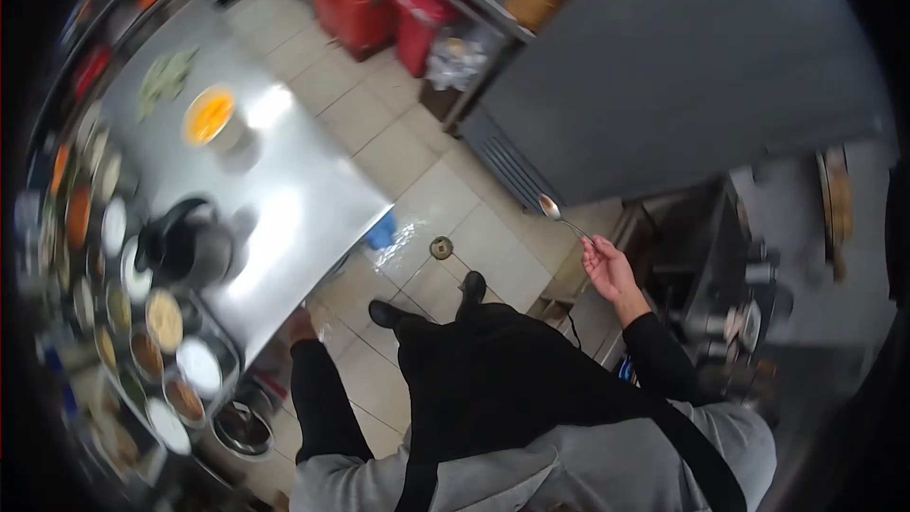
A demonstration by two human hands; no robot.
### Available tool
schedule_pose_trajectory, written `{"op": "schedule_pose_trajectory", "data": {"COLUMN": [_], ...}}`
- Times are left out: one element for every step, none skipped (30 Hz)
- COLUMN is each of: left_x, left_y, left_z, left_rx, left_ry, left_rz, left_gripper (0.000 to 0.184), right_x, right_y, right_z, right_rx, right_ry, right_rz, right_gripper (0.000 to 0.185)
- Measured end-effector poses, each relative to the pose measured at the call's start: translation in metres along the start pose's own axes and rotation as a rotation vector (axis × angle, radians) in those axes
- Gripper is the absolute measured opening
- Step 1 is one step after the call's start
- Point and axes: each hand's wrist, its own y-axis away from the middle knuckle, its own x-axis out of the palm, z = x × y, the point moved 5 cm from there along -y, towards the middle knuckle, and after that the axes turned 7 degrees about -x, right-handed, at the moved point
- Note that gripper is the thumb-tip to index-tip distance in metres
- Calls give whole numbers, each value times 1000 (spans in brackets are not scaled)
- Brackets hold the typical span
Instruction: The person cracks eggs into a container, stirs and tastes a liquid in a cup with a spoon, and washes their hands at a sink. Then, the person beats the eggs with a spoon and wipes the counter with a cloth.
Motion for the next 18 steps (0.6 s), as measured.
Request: {"op": "schedule_pose_trajectory", "data": {"left_x": [12,22,28,31,19,2,-13,-19,-22,-33,-43,-46,-56,-68,-77,-90,-106,-120], "left_y": [-8,-16,-20,-22,-12,-2,10,23,35,52,68,79,89,98,107,113,116,118], "left_z": [1,8,13,15,8,1,-11,-27,-50,-83,-117,-148,-185,-221,-254,-288,-320,-353], "left_rx": [45,67,79,83,144,112,16,-90,-132,-119,-79,-38,31,104,163,223,286,332], "left_ry": [-224,-315,-407,-496,-528,-326,135,574,789,878,903,900,859,816,784,757,727,713], "left_rz": [-143,-242,-344,-448,-418,-352,-219,-81,22,119,203,285,348,406,456,494,519,547], "left_gripper": [49,45,42,40,43,43,43,43,43,42,42,42,42,42,42,42,42,42], "right_x": [-19,-39,-60,-78,-90,-102,-117,-130,-141,-149,-157,-163,-174,-183,-188,-194,-203,-208], "right_y": [3,9,9,7,9,16,17,17,20,22,25,29,31,32,34,36,39,41], "right_z": [0,-1,-1,-2,0,1,-2,-4,-3,0,1,1,7,14,18,26,35,45], "right_rx": [1,1,-6,-15,-29,-48,-62,-77,-72,-62,-36,-14,-4,-34,-54,-72,-89,-102], "right_ry": [-51,-108,-165,-226,-260,-296,-332,-359,-376,-392,-428,-463,-493,-518,-539,-552,-540,-530], "right_rz": [-44,-93,-92,-84,-92,-99,-72,-41,-45,-44,-20,6,34,33,31,36,-5,-44], "right_gripper": [12,13,14,16,18,21,25,28,31,33,34,35,36,34,33,32,30,28]}}
